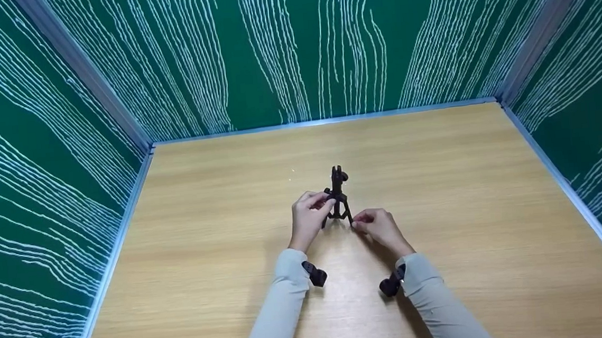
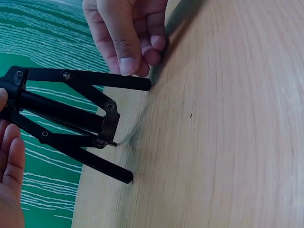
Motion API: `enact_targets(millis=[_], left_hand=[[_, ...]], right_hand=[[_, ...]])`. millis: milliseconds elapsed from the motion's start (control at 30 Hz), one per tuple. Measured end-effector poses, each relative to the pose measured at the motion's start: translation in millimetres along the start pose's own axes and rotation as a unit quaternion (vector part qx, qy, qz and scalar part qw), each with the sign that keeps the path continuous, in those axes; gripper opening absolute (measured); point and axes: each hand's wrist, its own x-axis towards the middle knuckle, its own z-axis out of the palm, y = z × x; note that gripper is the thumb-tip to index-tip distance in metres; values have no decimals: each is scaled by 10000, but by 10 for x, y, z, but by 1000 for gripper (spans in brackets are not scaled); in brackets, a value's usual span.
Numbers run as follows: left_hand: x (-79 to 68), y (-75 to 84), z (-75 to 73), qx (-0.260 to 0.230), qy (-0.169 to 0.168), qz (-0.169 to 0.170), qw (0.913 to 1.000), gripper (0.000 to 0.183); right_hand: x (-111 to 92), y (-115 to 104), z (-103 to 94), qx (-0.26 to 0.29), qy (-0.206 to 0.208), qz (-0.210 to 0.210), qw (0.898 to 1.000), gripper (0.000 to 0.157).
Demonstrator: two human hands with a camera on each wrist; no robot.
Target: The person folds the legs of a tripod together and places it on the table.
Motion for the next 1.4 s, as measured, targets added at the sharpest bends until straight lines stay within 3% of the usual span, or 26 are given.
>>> enact_targets(millis=[267, 533, 1000, 1400], left_hand=[[19, 4, 1, 190, 84, 176, 9996, 14], [16, 0, -8, 148, 65, 42, 9999, 15], [1, -14, -3, 40, 98, 97, 9999, 16], [13, -46, -5, -12, 83, -124, 9999, 16]], right_hand=[[15, 5, 13, -187, 49, -24, 9998, 9], [21, -23, 29, -159, 47, -86, 9998, 9], [36, -45, 59, -146, 10, -57, 9999, 9], [23, -46, 84, 63, 19, 14, 10000, 9]])
